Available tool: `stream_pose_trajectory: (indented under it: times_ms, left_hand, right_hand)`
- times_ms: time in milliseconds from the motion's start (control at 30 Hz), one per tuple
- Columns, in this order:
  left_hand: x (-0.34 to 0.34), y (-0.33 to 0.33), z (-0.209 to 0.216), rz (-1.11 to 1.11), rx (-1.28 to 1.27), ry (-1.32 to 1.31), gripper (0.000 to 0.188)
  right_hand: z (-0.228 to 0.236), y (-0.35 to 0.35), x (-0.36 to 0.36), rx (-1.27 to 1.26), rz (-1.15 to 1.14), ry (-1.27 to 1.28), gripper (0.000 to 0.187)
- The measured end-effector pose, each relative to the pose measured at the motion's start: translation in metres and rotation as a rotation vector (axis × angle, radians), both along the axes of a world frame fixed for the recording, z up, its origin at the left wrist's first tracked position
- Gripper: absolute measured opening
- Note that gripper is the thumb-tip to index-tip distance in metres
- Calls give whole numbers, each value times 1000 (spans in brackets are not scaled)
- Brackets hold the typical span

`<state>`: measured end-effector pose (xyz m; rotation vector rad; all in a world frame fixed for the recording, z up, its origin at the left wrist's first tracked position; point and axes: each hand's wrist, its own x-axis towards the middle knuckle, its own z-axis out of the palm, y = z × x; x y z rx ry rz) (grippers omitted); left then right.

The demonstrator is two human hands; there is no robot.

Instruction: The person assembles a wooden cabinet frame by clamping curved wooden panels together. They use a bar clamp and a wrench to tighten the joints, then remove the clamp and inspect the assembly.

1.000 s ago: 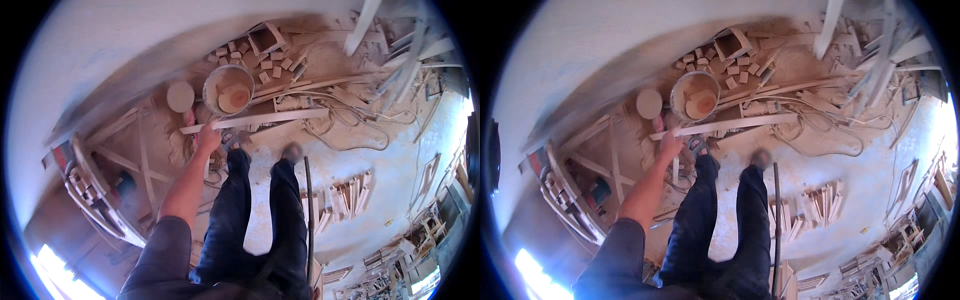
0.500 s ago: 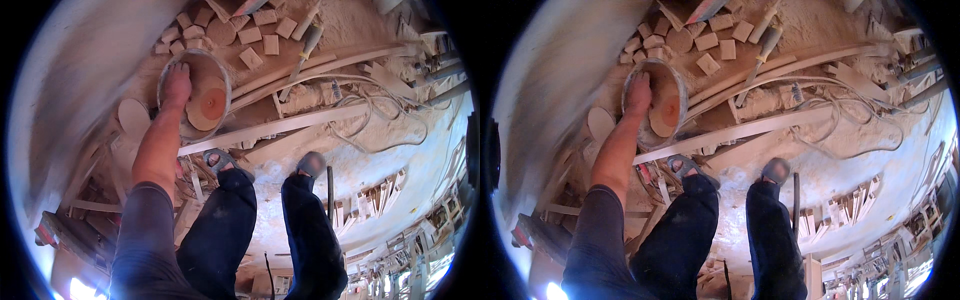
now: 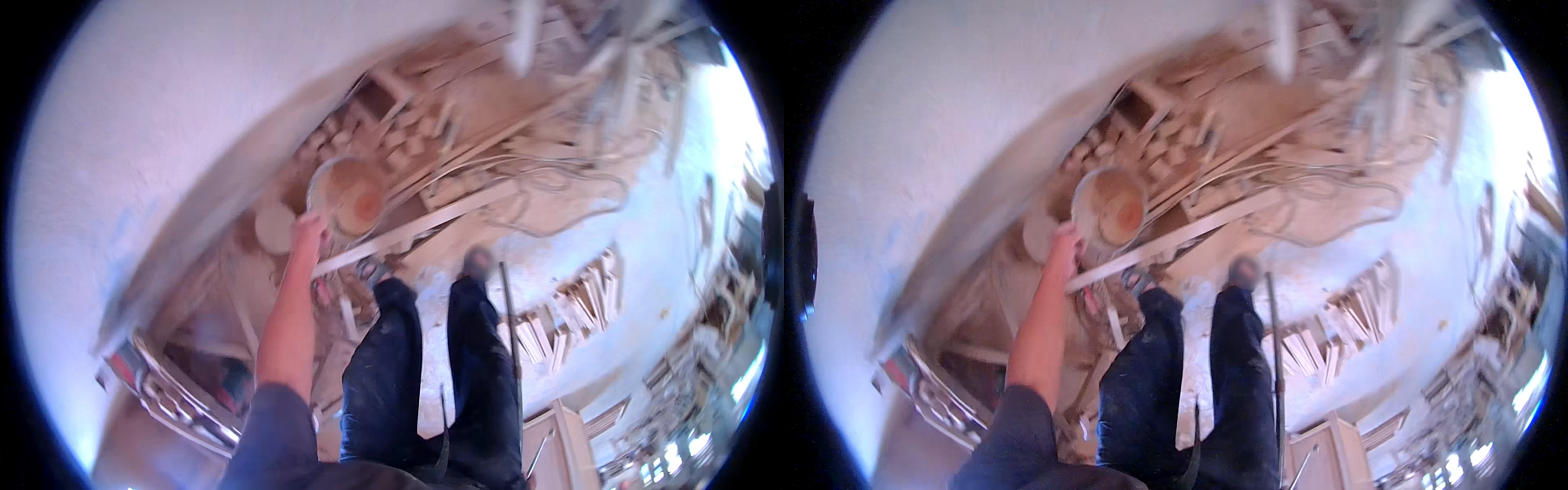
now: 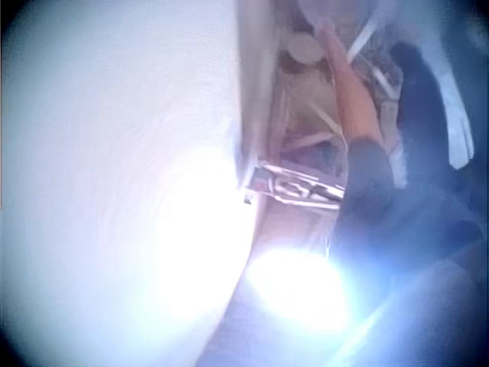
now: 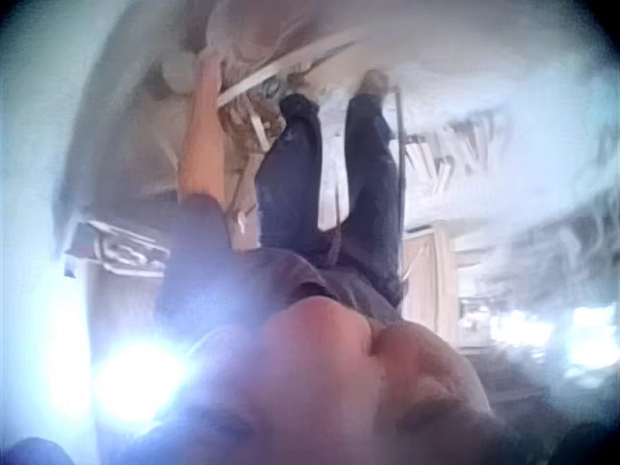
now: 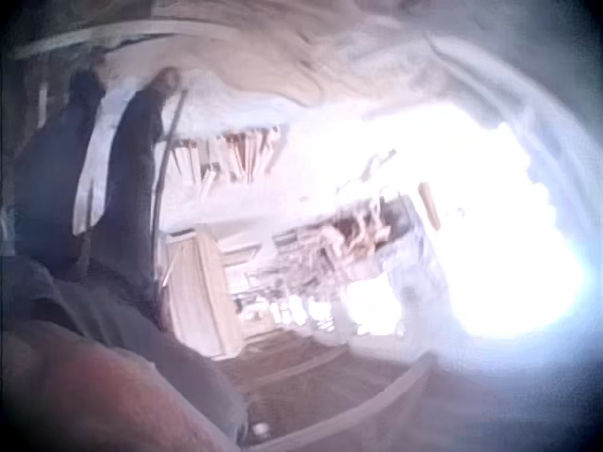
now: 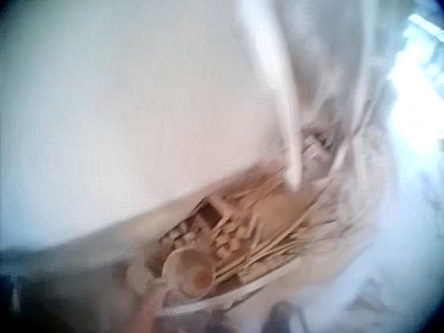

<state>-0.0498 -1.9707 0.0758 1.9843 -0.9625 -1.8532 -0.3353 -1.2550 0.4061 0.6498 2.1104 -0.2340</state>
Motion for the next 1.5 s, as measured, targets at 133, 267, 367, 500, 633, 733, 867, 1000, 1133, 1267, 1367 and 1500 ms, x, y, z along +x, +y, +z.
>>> stream_pose_trajectory:
  times_ms: [133,267,367,500,633,733,867,1000,1133,1267,1367,1500]
  left_hand:
    - [-41,34,136,-271,111,68,18]
    - [-91,54,255,-388,-12,82,21]
    - [-142,87,323,-524,-36,66,23]
    - [-161,128,385,-683,-92,85,26]
    - [-165,160,420,-827,-164,110,29]
    - [-161,196,438,-954,-211,129,31]
    - [-169,246,459,-1193,-319,175,35]
    - [-209,351,475,-1500,-371,127,24]
    - [-236,479,460,-1854,-570,428,20]
    - [-238,613,465,-1571,37,380,25]
    - [-234,687,464,-1751,-36,315,27]
    - [-242,687,430,-1884,-231,72,27]
  right_hand:
    - [19,108,44,-306,-275,143,34]
    - [22,-3,13,-198,511,207,47]
    - [77,-37,41,-199,174,154,42]
    - [114,-50,108,-219,-96,314,39]
    - [139,-31,186,-286,-270,387,37]
    - [140,9,255,-370,-371,573,38]
    - [181,31,299,-250,-443,433,39]
    - [180,59,361,-184,-573,539,43]
    - [217,104,398,-192,-748,473,35]
    - [221,164,444,-215,-947,329,38]
    - [226,216,477,-153,-1084,301,37]
    - [214,266,504,-82,-1249,286,37]
